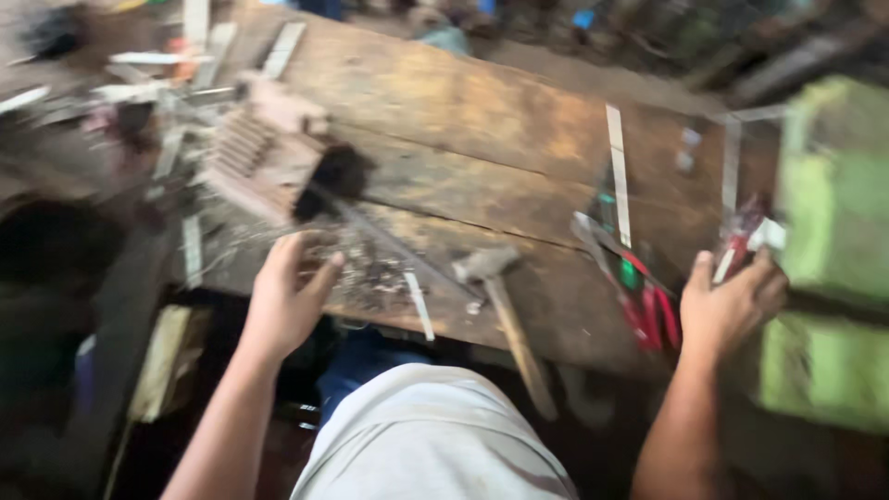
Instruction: The person removes copper windings from a motor stator using pliers and a screwdriver. They also use a hammer and a metal rod to tap the stator housing. The removed copper wires are placed on the workbench.
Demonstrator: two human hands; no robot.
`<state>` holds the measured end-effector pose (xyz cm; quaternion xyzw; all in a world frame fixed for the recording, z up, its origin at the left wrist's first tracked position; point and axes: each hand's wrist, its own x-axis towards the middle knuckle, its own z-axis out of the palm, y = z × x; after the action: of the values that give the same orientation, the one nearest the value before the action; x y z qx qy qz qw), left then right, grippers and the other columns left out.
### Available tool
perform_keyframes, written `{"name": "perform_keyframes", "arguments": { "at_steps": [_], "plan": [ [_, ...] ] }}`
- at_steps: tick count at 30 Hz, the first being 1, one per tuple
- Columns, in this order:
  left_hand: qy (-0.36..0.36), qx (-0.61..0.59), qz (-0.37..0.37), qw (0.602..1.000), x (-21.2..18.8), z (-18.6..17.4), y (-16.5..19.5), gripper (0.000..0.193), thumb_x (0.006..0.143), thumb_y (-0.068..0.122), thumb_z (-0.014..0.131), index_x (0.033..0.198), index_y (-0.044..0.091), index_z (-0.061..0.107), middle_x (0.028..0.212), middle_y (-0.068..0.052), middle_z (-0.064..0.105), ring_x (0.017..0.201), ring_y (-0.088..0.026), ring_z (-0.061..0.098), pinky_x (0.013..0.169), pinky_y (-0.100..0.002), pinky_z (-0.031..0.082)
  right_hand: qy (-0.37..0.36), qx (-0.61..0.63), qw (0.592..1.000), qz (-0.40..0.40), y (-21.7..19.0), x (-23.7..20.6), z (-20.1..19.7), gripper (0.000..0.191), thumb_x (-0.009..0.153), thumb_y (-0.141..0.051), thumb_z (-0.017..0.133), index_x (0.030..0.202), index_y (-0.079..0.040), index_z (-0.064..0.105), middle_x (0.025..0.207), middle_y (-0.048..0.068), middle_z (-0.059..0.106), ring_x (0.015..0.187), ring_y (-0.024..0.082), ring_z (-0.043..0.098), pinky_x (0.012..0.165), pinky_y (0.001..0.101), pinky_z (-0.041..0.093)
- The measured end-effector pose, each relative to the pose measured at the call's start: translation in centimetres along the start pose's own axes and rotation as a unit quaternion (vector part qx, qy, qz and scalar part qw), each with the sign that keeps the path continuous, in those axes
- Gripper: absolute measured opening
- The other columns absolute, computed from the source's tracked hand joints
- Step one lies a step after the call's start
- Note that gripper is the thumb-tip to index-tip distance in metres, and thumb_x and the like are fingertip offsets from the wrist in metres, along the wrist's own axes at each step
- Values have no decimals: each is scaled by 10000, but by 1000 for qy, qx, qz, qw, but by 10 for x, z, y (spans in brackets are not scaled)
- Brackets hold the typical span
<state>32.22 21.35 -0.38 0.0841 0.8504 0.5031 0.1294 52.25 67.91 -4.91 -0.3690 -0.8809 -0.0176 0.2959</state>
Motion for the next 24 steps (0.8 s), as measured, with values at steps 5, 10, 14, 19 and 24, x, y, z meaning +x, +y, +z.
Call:
{"name": "perform_keyframes", "arguments": {
  "at_steps": [5, 10, 14, 19, 24],
  "plan": [
    [32, -1, -14, 999, -10, -24, -15, 278, 927, 170, 706, 1180, 64, 665, 1135, -117, 636, 909, -217, 735, 765, -337, 595, -204, 262, 933, -139, -177, -45, 30, 378, 917, -204, 748, 1238, -37, 641, 1178, 213, 687, 1120, 405, 645, 981, 493, 512],
    [19, 47, 48, 998, -7, -35, -9, 306, 899, 184, 731, 1170, 64, 655, 1148, -137, 637, 908, -262, 728, 785, -365, 586, -342, 324, 840, -268, -322, -111, 82, 630, 908, -396, 729, 1383, -17, 563, 1324, 254, 620, 1188, 447, 589, 998, 493, 482],
    [-9, 75, 169, 983, 1, -54, -5, 331, 876, 197, 744, 1171, 73, 657, 1180, -137, 633, 1027, -344, 675, 861, -426, 548, -376, 321, 845, -204, -374, -127, 101, 595, 904, -441, 717, 1304, -11, 625, 1176, 251, 681, 1065, 426, 659, 884, 481, 535],
    [20, 179, 260, 949, 39, -82, -13, 364, 878, 261, 744, 1197, 113, 651, 1181, -103, 630, 1142, -340, 573, 984, -468, 439, -435, 225, 868, -78, -347, -134, 88, 463, 876, -523, 709, 1123, -136, 766, 814, 205, 725, 774, 384, 719, 689, 475, 548],
    [52, 225, 323, 918, 122, -92, -28, 393, 923, 347, 707, 1225, 105, 643, 1214, -119, 611, 1188, -328, 545, 1069, -464, 382, -417, 80, 905, 5, -243, -156, 48, 529, 752, -597, 771, 1042, -157, 809, 817, 192, 738, 795, 401, 716, 683, 476, 551]
  ]
}}
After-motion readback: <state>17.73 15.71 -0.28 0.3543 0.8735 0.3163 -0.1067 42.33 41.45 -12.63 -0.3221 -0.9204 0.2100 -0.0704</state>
